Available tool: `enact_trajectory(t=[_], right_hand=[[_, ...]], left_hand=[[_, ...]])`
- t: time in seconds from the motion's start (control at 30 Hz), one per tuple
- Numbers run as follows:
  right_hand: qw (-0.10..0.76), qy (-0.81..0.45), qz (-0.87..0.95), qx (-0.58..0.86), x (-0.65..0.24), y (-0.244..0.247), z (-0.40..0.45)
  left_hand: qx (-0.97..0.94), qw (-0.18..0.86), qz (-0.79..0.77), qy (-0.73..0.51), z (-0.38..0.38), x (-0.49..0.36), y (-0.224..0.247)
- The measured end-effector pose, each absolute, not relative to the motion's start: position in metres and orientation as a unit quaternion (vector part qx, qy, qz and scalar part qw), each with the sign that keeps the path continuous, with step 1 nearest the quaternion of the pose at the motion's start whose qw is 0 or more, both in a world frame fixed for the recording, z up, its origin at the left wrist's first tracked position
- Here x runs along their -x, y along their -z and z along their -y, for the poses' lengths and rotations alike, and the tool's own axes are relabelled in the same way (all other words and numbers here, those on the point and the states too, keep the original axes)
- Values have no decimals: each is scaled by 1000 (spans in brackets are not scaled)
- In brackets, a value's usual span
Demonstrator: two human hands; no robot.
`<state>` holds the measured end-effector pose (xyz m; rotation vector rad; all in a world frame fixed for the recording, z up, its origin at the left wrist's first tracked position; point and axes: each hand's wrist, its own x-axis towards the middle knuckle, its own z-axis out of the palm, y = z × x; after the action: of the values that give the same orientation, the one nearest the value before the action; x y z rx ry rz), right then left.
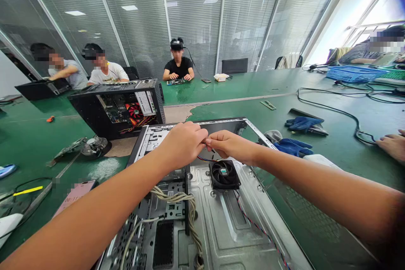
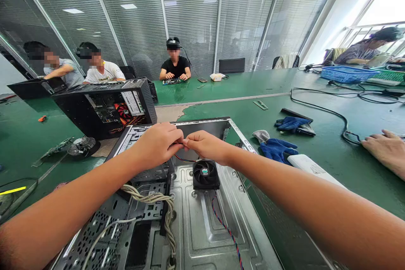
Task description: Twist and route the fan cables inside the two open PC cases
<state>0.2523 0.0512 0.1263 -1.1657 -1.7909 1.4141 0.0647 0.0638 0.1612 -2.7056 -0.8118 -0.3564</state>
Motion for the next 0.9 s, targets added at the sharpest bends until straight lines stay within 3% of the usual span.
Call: enact_trajectory(t=[0.9], right_hand=[[282,-544,670,419,-251,-125,-52]], left_hand=[[934,189,281,111,-63,-66,-161]])
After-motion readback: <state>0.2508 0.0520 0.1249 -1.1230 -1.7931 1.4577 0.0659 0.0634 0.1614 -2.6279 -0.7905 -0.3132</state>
